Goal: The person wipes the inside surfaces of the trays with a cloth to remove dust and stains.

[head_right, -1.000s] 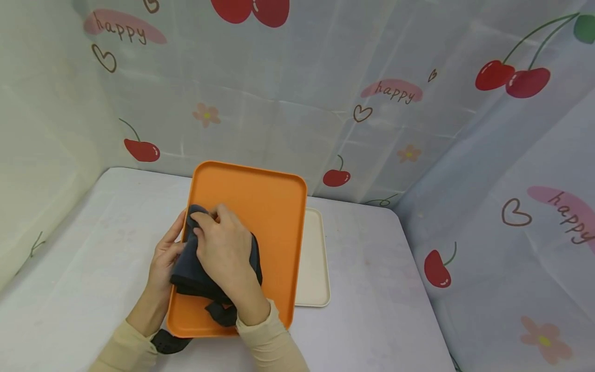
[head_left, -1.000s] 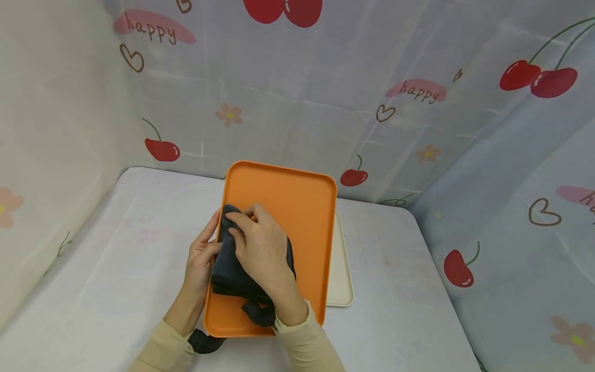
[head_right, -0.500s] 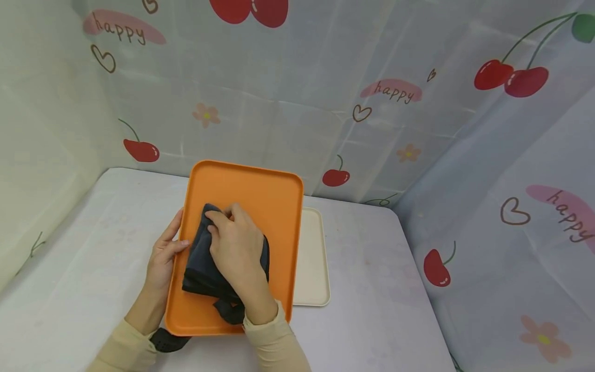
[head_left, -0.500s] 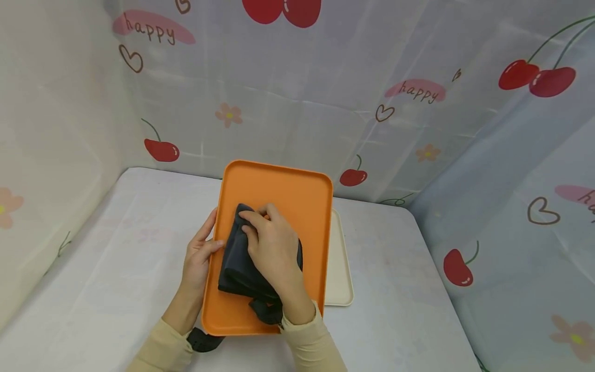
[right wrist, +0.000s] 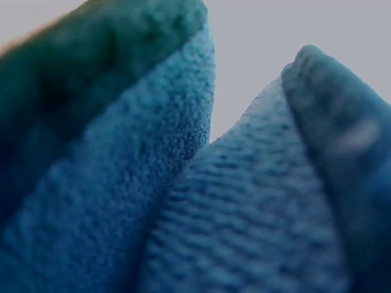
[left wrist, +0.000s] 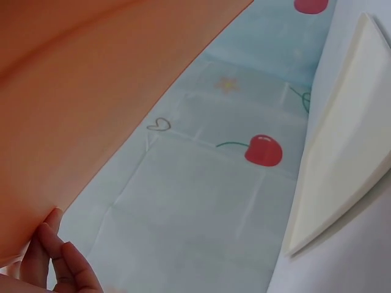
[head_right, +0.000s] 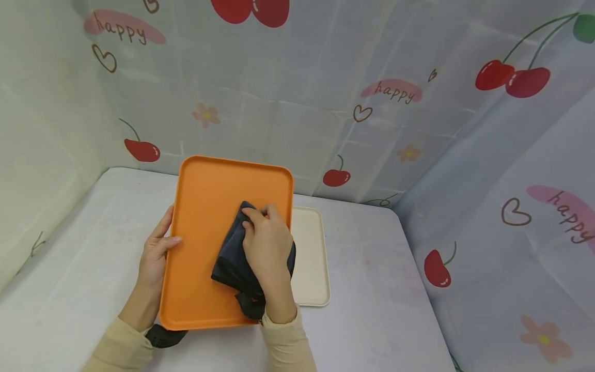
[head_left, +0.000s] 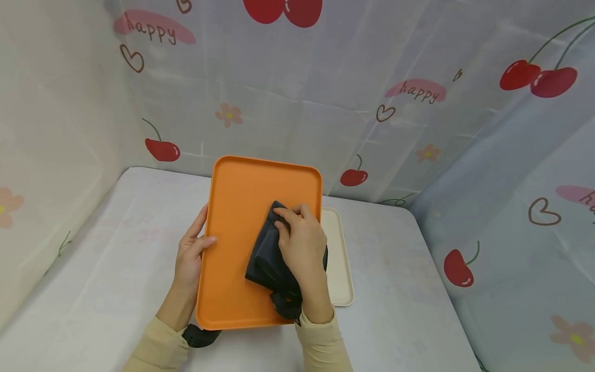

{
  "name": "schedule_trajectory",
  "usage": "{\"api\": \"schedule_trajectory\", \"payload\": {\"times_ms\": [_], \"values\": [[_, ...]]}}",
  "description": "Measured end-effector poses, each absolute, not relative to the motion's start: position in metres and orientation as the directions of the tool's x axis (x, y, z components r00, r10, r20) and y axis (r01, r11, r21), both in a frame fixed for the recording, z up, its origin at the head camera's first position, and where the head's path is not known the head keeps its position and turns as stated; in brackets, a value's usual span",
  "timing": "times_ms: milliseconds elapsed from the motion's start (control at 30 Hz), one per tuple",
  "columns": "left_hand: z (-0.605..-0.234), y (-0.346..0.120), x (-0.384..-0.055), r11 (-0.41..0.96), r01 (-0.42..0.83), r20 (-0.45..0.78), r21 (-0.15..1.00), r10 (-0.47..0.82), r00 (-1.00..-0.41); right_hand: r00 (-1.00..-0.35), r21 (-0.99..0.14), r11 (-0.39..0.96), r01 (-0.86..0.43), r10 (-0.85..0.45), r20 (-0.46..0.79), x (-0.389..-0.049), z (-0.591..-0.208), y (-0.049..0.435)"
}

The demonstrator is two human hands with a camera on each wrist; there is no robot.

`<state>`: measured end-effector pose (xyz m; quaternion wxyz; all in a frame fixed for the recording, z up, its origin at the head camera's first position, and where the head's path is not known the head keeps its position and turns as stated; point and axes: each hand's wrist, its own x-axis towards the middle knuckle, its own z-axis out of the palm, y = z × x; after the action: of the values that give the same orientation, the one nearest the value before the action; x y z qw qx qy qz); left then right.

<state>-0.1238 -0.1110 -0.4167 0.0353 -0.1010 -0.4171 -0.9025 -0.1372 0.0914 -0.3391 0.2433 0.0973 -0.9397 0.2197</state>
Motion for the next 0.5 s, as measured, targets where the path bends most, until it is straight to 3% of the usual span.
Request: {"api": "schedule_trajectory", "payload": {"times_ms": [500], "values": [[-0.418, -0.114, -0.126, -0.721, 0.156, 0.252, 0.675, 0.027, -0.967, -0.893, -0.421, 0.905, -0.066, 0.135, 0.429, -0.14, -0.346, 0.131]]}}
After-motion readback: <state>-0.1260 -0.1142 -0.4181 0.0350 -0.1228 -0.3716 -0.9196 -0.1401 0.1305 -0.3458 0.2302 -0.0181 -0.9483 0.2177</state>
